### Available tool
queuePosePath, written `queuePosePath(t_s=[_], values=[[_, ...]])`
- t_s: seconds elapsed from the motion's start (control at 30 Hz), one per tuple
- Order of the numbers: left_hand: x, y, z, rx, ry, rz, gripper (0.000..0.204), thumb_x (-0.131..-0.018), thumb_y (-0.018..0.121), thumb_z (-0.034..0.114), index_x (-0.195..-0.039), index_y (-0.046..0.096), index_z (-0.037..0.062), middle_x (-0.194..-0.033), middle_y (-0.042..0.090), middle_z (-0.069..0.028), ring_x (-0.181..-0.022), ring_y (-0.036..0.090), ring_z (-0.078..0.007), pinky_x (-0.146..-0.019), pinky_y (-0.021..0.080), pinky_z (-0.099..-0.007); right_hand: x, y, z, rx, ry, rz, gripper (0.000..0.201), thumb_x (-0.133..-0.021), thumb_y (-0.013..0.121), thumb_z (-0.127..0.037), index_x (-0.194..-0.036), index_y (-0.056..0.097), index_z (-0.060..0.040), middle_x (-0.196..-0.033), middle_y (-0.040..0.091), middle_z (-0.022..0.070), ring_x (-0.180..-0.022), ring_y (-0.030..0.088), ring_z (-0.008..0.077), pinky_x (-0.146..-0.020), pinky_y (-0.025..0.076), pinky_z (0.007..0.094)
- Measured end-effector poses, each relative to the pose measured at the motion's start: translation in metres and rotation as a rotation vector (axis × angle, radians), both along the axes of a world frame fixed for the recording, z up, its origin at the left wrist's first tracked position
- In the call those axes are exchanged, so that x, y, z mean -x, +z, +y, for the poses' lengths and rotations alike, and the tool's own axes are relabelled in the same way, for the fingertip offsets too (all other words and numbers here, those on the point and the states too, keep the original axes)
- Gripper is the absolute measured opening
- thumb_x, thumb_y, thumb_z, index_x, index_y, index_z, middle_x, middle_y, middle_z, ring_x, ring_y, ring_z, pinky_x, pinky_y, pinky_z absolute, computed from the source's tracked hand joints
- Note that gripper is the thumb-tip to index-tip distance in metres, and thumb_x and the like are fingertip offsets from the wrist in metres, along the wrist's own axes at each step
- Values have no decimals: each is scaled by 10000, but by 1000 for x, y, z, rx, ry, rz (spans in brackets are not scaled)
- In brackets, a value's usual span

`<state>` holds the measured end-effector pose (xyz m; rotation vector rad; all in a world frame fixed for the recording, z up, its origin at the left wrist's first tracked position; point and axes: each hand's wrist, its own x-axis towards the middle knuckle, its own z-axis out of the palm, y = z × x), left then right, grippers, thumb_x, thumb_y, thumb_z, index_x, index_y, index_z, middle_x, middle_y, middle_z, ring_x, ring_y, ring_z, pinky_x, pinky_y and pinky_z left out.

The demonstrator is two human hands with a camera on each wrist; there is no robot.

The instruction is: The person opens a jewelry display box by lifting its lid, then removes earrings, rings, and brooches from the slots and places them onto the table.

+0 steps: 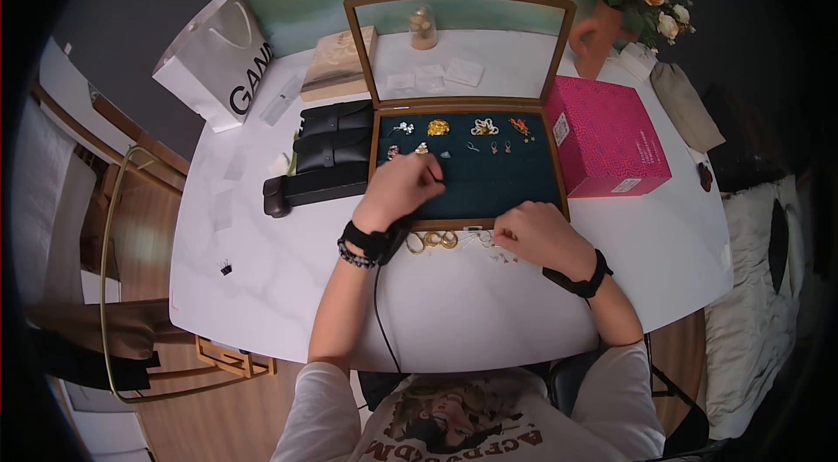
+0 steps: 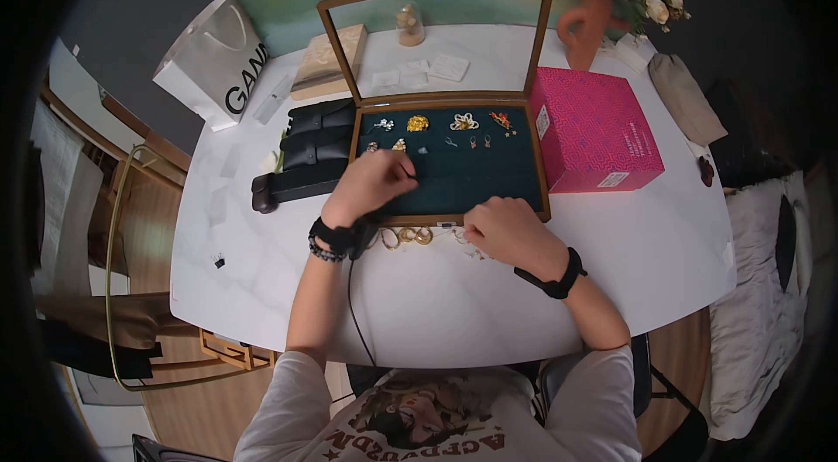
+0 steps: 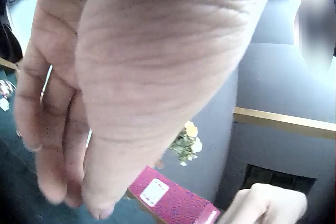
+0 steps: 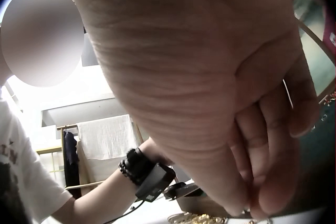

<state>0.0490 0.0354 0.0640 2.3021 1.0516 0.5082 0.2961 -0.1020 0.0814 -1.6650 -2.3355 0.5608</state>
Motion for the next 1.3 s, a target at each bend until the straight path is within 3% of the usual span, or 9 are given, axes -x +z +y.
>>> queuePosePath(t_s=[0.07, 0.33, 0.4, 0.63, 0.8, 0.9, 1.1, 1.2, 1.3], values=[[12, -6, 13, -116, 145, 14, 187, -849, 845, 150, -977, 738, 66, -861, 777, -80, -807, 756, -261, -725, 574, -373, 6, 1, 17, -27, 10, 45, 131, -882, 722, -167, -845, 786, -58, -779, 754, 127, -742, 738, 329, -699, 584, 428], [18, -34, 32, -145, 233, 23, 198, -861, 838, 165, -1025, 752, 94, -870, 774, -63, -820, 755, -255, -730, 578, -389, 47, -28, 119, -183, 6, 52, 98, -887, 731, -137, -917, 791, -66, -840, 772, 128, -802, 753, 323, -733, 593, 432], [17, -35, 33, -115, 242, 4, 202, -859, 839, 167, -1037, 763, 108, -868, 773, -59, -820, 753, -256, -730, 579, -391, 59, -39, 134, -268, 18, 97, 62, -882, 723, -118, -873, 758, -68, -871, 753, 160, -845, 747, 380, -753, 595, 493], [11, -47, 34, -270, 253, 11, 117, -860, 830, 174, -966, 810, 128, -889, 773, -79, -846, 754, -282, -740, 592, -405, 71, -53, 152, -347, 58, -15, 83, -879, 739, -119, -926, 744, -50, -891, 745, 175, -865, 745, 389, -735, 596, 493], [9, -41, 29, -348, 277, -25, 128, -848, 841, 190, -943, 805, 111, -891, 770, -88, -837, 751, -290, -743, 595, -403, 67, -61, 156, -541, 126, 24, 81, -882, 725, -104, -854, 712, -29, -833, 727, 188, -829, 738, 395, -725, 591, 493], [10, -28, 25, -298, 298, -28, 132, -844, 844, 183, -931, 797, 96, -886, 773, -101, -831, 752, -289, -739, 592, -400, 64, -44, 153, -371, 53, 77, 96, -877, 716, -92, -831, 695, -11, -798, 721, 191, -819, 734, 392, -734, 591, 474], [11, 14, 0, -33, 106, -146, 119, -827, 849, 150, -922, 805, 93, -824, 776, -99, -789, 762, -259, -713, 573, -357, 37, -12, 110, -137, 43, 409, 137, -838, 729, -69, -943, 731, 20, -844, 757, 196, -781, 753, 361, -727, 594, 414], [-3, 24, -22, 55, -208, 64, 148, -766, 879, 153, -890, 819, 100, -796, 776, -73, -776, 762, -245, -710, 563, -337, 28, 18, 64, 82, 97, 330, 140, -820, 765, -104, -903, 773, 7, -843, 774, 176, -807, 776, 323, -730, 599, 370], [-22, 24, -40, 288, -315, 269, 175, -696, 882, 148, -858, 826, 113, -807, 788, -60, -790, 765, -242, -716, 565, -342, 21, 3, 38, 191, 153, 283, 107, -829, 762, -94, -897, 770, -11, -768, 758, 142, -734, 772, 248, -673, 576, 323]])
